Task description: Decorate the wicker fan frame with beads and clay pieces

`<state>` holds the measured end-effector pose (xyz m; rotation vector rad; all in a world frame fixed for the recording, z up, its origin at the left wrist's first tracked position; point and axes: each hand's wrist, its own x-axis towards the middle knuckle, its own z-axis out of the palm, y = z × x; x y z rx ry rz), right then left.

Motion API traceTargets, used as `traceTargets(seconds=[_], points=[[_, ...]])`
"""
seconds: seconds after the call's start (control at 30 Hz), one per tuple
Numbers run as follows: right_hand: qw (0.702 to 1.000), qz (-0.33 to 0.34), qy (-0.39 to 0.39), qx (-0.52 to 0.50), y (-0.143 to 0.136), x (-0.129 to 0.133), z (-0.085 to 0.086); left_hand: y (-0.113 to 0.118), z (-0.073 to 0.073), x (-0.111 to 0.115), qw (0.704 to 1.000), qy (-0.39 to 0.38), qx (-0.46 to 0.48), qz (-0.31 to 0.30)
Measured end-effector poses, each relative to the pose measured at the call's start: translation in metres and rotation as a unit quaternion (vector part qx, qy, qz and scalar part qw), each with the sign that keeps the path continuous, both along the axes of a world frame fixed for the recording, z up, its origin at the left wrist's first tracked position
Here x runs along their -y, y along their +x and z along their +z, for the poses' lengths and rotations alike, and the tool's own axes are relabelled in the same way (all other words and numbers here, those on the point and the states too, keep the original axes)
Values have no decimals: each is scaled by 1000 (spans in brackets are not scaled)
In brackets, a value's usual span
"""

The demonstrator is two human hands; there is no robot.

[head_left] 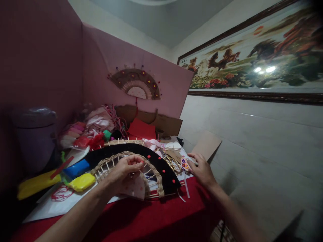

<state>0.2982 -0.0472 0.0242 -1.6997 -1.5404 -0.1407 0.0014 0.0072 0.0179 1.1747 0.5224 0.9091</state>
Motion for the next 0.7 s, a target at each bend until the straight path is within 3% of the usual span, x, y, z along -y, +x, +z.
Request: traceTargets(seconds=[0.13,0.23,0.47,0.7], points=[[962,-32,-245,119,56,-13,-12,1,1,0,1000,-11,9,11],[944,-3,-300,137,69,-19,-20,0,0,0,1000,-15,6,5],[962,68,-242,104,69,-21,-22,2,-7,-1,999,3,-14,33],[987,13,-152,-56,80,-22,-26,4,-7,-4,998,22,-1,60]])
